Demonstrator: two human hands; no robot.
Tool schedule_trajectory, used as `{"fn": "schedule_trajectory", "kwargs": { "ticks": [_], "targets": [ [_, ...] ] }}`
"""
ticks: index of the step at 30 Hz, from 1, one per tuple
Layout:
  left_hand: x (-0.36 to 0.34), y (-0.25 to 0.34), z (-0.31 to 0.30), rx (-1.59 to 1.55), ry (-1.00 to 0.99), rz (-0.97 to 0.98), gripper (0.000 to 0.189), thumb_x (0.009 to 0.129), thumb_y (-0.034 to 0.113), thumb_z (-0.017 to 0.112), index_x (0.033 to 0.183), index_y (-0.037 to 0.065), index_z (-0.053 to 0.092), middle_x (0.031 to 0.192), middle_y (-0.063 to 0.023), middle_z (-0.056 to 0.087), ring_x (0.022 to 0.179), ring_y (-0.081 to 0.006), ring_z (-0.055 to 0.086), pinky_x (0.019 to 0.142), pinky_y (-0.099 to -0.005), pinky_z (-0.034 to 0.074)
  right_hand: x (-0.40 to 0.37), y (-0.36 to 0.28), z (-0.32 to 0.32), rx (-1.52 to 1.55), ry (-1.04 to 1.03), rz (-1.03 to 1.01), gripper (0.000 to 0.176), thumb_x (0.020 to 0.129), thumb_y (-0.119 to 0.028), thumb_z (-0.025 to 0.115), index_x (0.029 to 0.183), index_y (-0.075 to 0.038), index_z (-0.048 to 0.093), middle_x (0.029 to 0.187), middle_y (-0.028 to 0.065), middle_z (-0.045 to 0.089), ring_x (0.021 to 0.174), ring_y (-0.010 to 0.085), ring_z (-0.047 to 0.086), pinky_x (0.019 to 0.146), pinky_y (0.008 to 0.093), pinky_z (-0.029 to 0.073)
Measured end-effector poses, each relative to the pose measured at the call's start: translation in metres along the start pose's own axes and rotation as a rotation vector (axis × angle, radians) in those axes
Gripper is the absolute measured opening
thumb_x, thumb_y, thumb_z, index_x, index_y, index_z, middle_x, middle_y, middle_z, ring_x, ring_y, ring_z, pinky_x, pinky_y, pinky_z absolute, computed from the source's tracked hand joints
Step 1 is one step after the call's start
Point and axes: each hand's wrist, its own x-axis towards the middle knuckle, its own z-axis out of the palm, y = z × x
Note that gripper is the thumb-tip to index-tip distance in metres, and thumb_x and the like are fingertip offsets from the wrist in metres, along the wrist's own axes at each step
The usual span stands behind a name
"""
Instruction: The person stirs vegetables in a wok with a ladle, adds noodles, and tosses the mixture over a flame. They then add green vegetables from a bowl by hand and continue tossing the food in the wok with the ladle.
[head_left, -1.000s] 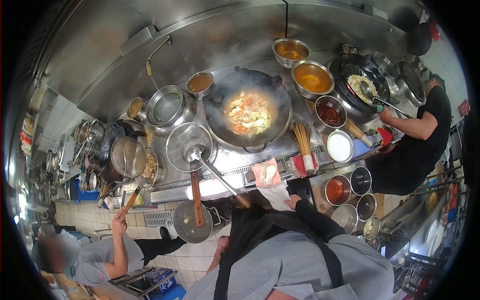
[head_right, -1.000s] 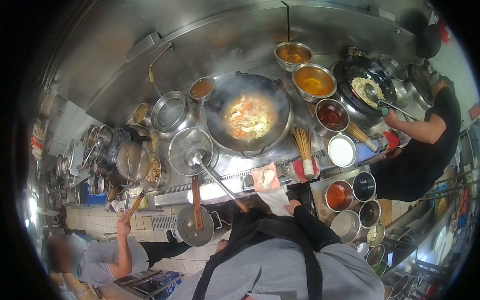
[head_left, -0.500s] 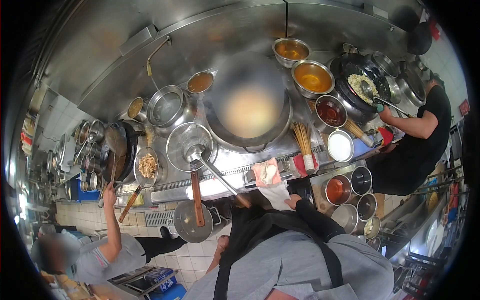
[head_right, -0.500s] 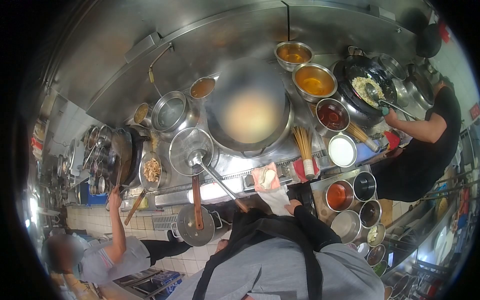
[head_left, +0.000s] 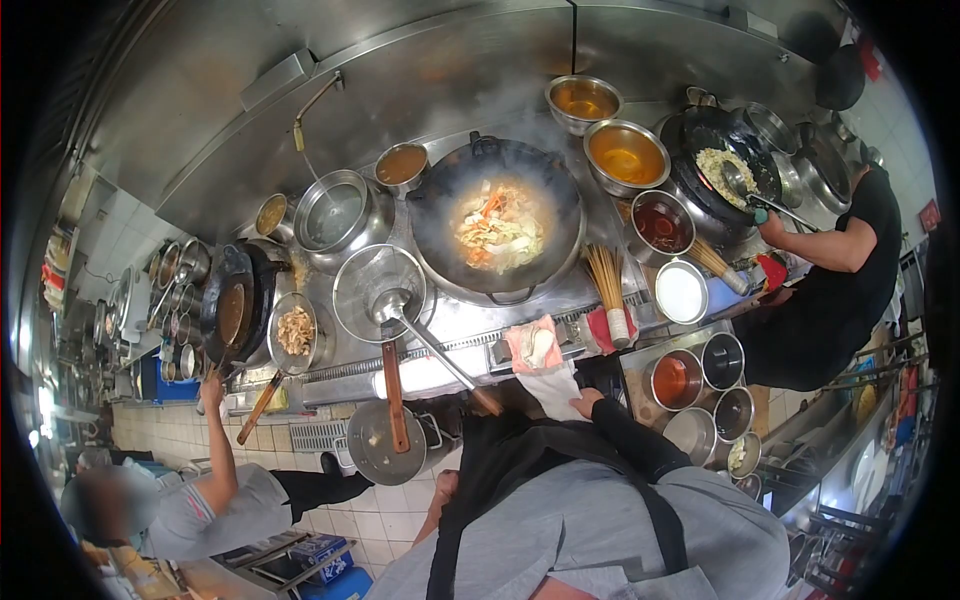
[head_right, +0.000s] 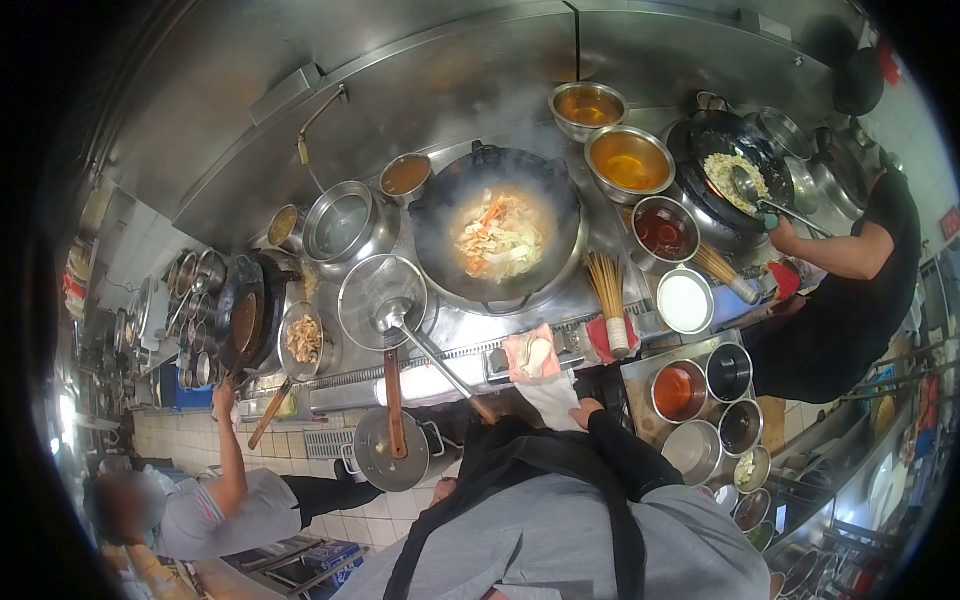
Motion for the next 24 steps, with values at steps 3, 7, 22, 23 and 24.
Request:
{"fn": "schedule_trajectory", "kwargs": {
  "ticks": [3,7,22,23,24],
  "targets": [
    [-0.014,0.023,-0.010,-0.291,0.072,-0.224,0.034,0.090,0.019,0.052,0.108,0.002,0.074,0.114,-0.0229,0.071,0.109,-0.0381,0.067,0.098,-0.0398,0.053,0.005,0.006,0.005,0.000,0.014,-0.014,0.072,0.086,-0.053,0.063,0.119,0.011,0.065,0.123,0.0341,0.062,0.119,0.0436,0.059,0.105,0.0446,0.045],
    [0.008,-0.014,0.004,0.126,0.005,0.119,0.033,0.091,0.023,0.054,0.108,0.003,0.074,0.113,-0.0238,0.071,0.107,-0.0387,0.068,0.095,-0.0413,0.055,0.005,0.006,0.007,0.025,0.030,-0.020,0.070,0.086,-0.052,0.063,0.117,0.010,0.066,0.122,0.0333,0.063,0.118,0.0436,0.060,0.104,0.0451,0.046],
    [0.009,-0.016,0.007,0.477,-0.031,0.283,0.025,0.078,0.016,0.067,0.099,0.007,0.075,0.099,-0.0176,0.074,0.097,-0.0360,0.070,0.085,-0.0426,0.059,0.005,0.007,0.008,0.010,0.020,-0.012,0.072,0.085,-0.052,0.064,0.120,0.010,0.065,0.123,0.0335,0.063,0.120,0.0430,0.059,0.105,0.0443,0.045],
    [0.007,-0.013,0.006,0.445,-0.009,0.267,0.025,0.078,0.017,0.067,0.099,0.007,0.075,0.100,-0.0179,0.073,0.097,-0.0360,0.070,0.084,-0.0427,0.059,0.007,0.010,0.010,0.004,0.026,-0.017,0.072,0.085,-0.053,0.064,0.120,0.011,0.065,0.124,0.0336,0.062,0.120,0.0430,0.059,0.105,0.0442,0.045],
    [0.007,-0.015,0.009,0.413,0.014,0.251,0.025,0.078,0.017,0.066,0.099,0.007,0.075,0.101,-0.0183,0.073,0.097,-0.0361,0.070,0.084,-0.0427,0.059,0.006,0.009,0.009,0.008,0.025,-0.016,0.073,0.085,-0.053,0.063,0.121,0.011,0.064,0.125,0.0337,0.062,0.121,0.0430,0.059,0.105,0.0440,0.045]
  ]
}}
